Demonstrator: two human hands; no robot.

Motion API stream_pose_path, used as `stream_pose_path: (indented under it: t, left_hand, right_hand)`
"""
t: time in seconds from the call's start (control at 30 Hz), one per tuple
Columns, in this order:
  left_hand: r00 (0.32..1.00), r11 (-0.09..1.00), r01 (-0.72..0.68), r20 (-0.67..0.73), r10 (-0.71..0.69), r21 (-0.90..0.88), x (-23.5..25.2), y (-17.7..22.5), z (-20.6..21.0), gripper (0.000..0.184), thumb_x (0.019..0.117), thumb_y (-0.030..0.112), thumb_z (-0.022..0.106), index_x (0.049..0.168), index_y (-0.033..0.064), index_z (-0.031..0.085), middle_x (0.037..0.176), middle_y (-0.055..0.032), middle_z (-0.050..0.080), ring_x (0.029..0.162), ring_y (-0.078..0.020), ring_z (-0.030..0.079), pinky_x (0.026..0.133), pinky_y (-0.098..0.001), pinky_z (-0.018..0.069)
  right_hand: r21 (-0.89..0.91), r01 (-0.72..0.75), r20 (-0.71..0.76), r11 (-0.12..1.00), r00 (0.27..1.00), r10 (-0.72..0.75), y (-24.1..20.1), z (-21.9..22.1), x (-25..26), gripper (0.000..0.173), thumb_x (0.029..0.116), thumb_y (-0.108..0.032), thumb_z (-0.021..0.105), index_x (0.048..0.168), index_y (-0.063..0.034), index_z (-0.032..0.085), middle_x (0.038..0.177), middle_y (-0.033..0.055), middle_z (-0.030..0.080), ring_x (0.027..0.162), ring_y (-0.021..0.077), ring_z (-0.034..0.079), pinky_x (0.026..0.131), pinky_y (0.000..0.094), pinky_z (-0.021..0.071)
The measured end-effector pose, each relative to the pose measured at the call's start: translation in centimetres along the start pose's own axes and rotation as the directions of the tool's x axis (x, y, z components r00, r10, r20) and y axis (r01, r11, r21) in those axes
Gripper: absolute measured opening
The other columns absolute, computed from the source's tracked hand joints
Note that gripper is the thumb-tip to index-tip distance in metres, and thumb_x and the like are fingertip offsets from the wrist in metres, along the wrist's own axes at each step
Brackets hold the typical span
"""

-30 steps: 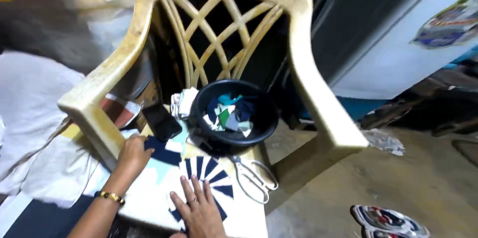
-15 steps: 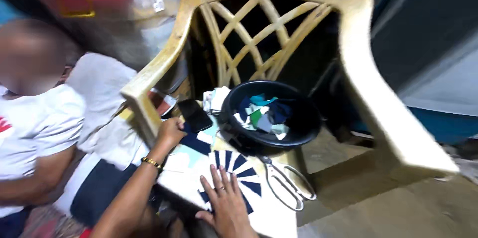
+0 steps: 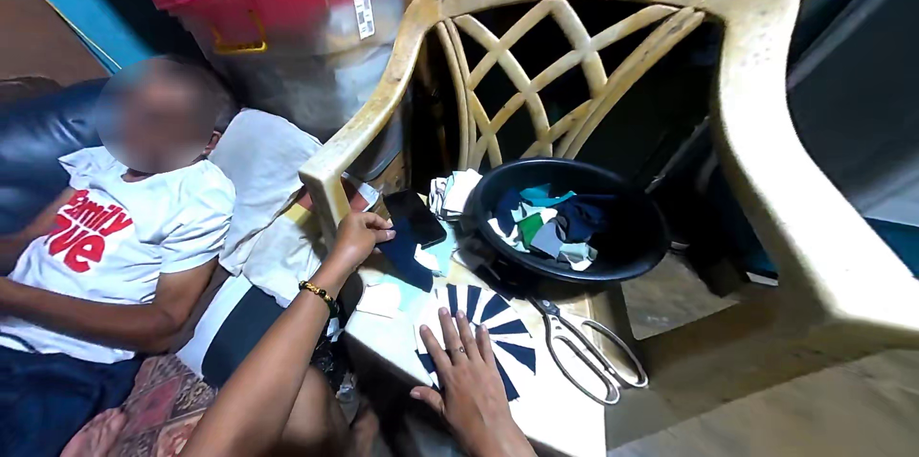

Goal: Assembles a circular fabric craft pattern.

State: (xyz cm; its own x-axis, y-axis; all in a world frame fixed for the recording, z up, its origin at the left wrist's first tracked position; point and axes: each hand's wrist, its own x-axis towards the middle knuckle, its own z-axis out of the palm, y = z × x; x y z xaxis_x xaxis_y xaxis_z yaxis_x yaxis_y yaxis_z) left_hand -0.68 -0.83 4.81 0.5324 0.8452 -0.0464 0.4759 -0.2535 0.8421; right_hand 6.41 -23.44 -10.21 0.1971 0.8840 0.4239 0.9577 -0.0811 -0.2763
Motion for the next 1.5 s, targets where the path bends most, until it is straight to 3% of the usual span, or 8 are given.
stream_pose_path:
  t: [0.27, 0.43, 0.57, 0.7, 0.9, 1.13, 1.33, 1.5]
  left_hand:
    - [0.998, 0.922, -0.068, -0.043, 0.056, -0.382, -2.4, 2.0, -1.1, 0.013, 0.0981, -0.002, 0.062, 0.110, -0.0080, 0.062, 0.098, -0.0130, 0.066, 0.077, -0.0126, 0.067, 0.071, -0.0272, 0.0578]
    - [0.982, 0.811, -0.008, 0.148, 0.116, -0.585, -6.9, 3.3, -2.3, 0.010, 0.1058, 0.000, 0.044, 0.113, -0.0008, 0.051, 0.095, -0.0078, 0.066, 0.081, -0.0155, 0.070, 0.074, -0.0332, 0.0615]
    - [0.908, 0.784, 0.006, 0.333, 0.256, -0.620, -10.8, 2.7, -2.6, 0.014, 0.1035, 0.001, 0.042, 0.114, 0.0061, 0.050, 0.094, -0.0017, 0.070, 0.080, -0.0114, 0.072, 0.071, -0.0293, 0.0626]
    - [0.859, 0.794, -0.003, 0.404, 0.313, -0.608, -13.3, 1.9, -3.0, 0.018, 0.1036, 0.001, 0.043, 0.115, 0.0072, 0.055, 0.095, 0.0006, 0.073, 0.081, -0.0094, 0.073, 0.069, -0.0273, 0.0630]
    - [0.873, 0.782, -0.052, 0.352, 0.338, -0.621, -15.5, 0.5, -3.9, 0.020, 0.1043, 0.001, 0.043, 0.112, 0.0041, 0.062, 0.097, -0.0013, 0.075, 0.082, -0.0122, 0.075, 0.069, -0.0310, 0.0651]
    - [0.888, 0.790, -0.331, 0.113, 0.446, -0.516, -18.1, -0.1, -3.0, 0.030, 0.0916, -0.008, 0.064, 0.118, 0.0040, 0.055, 0.090, 0.0026, 0.074, 0.076, -0.0081, 0.074, 0.066, -0.0250, 0.0625]
    - [0.652, 0.637, -0.740, 0.005, 0.758, -0.217, -18.9, -1.8, -1.9, 0.010, 0.0915, -0.001, 0.067, 0.100, -0.0056, 0.063, 0.087, -0.0038, 0.070, 0.074, 0.0019, 0.063, 0.069, -0.0131, 0.0533]
    - [0.535, 0.542, -0.825, 0.085, 0.840, -0.161, -19.2, -2.3, -1.2, 0.017, 0.0952, -0.004, 0.057, 0.095, -0.0060, 0.074, 0.098, -0.0127, 0.075, 0.098, -0.0072, 0.070, 0.093, -0.0196, 0.0547]
  right_hand:
    - [0.031, -0.006, 0.059, 1.000, 0.998, 0.004, 0.0, -0.6, 0.1, 0.080, 0.0836, -0.062, 0.068, 0.145, -0.0109, 0.060, 0.155, 0.0297, 0.043, 0.142, 0.0544, 0.040, 0.112, 0.0740, 0.0274]
    - [0.304, 0.010, -0.241, 0.953, 0.968, 0.067, -0.6, -1.9, 0.7, 0.092, 0.0930, -0.072, 0.046, 0.149, 0.0015, 0.050, 0.156, 0.0326, 0.038, 0.146, 0.0500, 0.036, 0.114, 0.0742, 0.0246]
    - [0.946, 0.072, -0.161, 0.315, 0.950, 0.266, -2.2, -5.5, 1.2, 0.115, 0.0825, -0.056, 0.077, 0.155, 0.0129, 0.020, 0.157, 0.0174, 0.041, 0.142, 0.0095, 0.044, 0.116, 0.0263, 0.0387]
    - [0.982, 0.034, 0.029, -0.188, 0.946, 0.322, -3.1, -7.5, 1.1, 0.073, 0.0734, 0.008, 0.075, 0.140, 0.0038, 0.044, 0.098, 0.0053, 0.077, 0.082, 0.0136, 0.076, 0.073, 0.0304, 0.0642]
    - [1.000, -0.023, 0.028, -0.017, 0.929, 0.369, -4.2, -9.5, -0.3, 0.034, 0.0837, 0.016, 0.062, 0.116, 0.0041, 0.066, 0.084, 0.0044, 0.078, 0.068, 0.0129, 0.075, 0.062, 0.0288, 0.0643]
    - [0.953, 0.052, -0.120, 0.298, 0.970, 0.213, -4.5, -11.1, -4.0, 0.026, 0.0938, 0.007, 0.056, 0.110, -0.0049, 0.073, 0.100, -0.0071, 0.077, 0.087, 0.0016, 0.072, 0.079, 0.0232, 0.0620]
    - [0.802, 0.240, -0.188, 0.547, 0.970, -0.152, -3.5, -12.1, -6.3, 0.033, 0.0928, 0.007, 0.045, 0.109, 0.0063, 0.074, 0.110, 0.0115, 0.077, 0.114, 0.0071, 0.068, 0.105, 0.0238, 0.0491]
    - [0.619, 0.261, -0.322, 0.741, 0.945, -0.063, -5.1, -12.6, -5.5, 0.015, 0.0971, -0.026, 0.065, 0.097, -0.0185, 0.078, 0.102, 0.0002, 0.063, 0.107, 0.0039, 0.053, 0.096, 0.0168, 0.0407]
